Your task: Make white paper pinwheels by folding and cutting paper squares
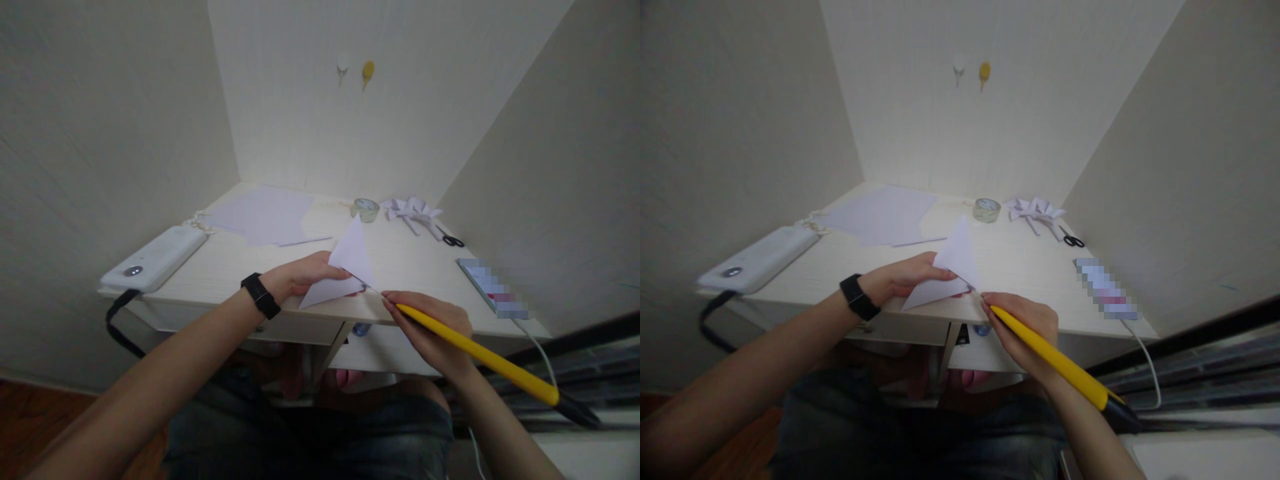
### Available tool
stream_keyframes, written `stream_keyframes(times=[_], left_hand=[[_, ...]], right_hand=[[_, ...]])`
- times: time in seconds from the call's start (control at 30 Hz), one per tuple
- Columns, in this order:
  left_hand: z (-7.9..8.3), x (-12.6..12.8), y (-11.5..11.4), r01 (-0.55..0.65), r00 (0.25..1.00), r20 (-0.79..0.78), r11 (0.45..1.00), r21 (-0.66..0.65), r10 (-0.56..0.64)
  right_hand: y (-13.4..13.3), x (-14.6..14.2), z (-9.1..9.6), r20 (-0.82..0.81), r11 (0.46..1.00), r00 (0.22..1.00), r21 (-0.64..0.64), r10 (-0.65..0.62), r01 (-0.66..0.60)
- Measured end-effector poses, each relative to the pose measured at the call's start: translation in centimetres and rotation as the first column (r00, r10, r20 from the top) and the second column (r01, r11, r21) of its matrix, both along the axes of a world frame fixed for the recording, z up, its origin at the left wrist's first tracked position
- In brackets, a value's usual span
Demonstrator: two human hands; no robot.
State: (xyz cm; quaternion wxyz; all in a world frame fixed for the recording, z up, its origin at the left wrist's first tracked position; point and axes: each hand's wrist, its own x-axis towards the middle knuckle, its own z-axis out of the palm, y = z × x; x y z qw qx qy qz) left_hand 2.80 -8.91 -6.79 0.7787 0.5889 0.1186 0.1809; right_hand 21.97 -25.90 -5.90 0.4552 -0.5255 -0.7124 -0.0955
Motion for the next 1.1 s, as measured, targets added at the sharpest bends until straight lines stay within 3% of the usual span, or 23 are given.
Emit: stream_keyframes(times=[0.07,0.13,0.27,0.4,0.53,0.63,0.77,0.9,1.1], left_hand=[[-0.1,0.0,0.1,-0.013,1.0,-0.013,1.0,-0.002,0.013],[-0.2,0.0,0.1,-0.021,0.999,-0.036,1.0,-0.007,0.02],[-0.1,-0.1,0.1,-0.04,0.994,-0.098,0.999,-0.015,0.038],[0.2,-0.1,0.0,-0.024,0.989,-0.143,1.0,0.012,0.026],[0.8,0.1,-0.3,-0.093,0.977,-0.18,0.987,0.131,0.116],[1.1,0.5,-0.6,-0.201,0.933,-0.245,0.945,0.257,0.265],[1.2,1.0,-0.4,-0.231,0.874,-0.332,0.904,0.36,0.356],[1.7,1.3,-0.3,-0.191,0.802,-0.428,0.858,0.477,0.417],[2.8,1.8,-0.4,-0.096,0.731,-0.472,0.759,0.644,0.494]], right_hand=[[-0.2,0.1,0.3,-0.01,0.989,0.989,0.014,0.148,-0.148],[-0.4,0.2,0.5,-0.037,0.979,0.978,0.014,0.205,-0.204],[-0.9,0.4,0.3,-0.166,0.998,0.985,0.023,0.054,-0.051],[-0.5,1.3,-0.7,-0.324,0.993,0.938,-0.028,-0.12,0.117],[0.7,2.3,-1.8,-0.436,0.987,0.886,-0.092,-0.16,0.133],[1.6,2.5,-2.2,-0.48,0.991,0.868,-0.088,-0.129,0.099],[2.5,1.6,-2.5,-0.514,0.992,0.848,-0.074,-0.13,0.107],[3.1,0.6,-2.8,-0.516,0.982,0.836,-0.118,-0.185,0.145],[3.2,0.5,-3.8,-0.404,0.972,0.884,-0.117,-0.235,0.205]])
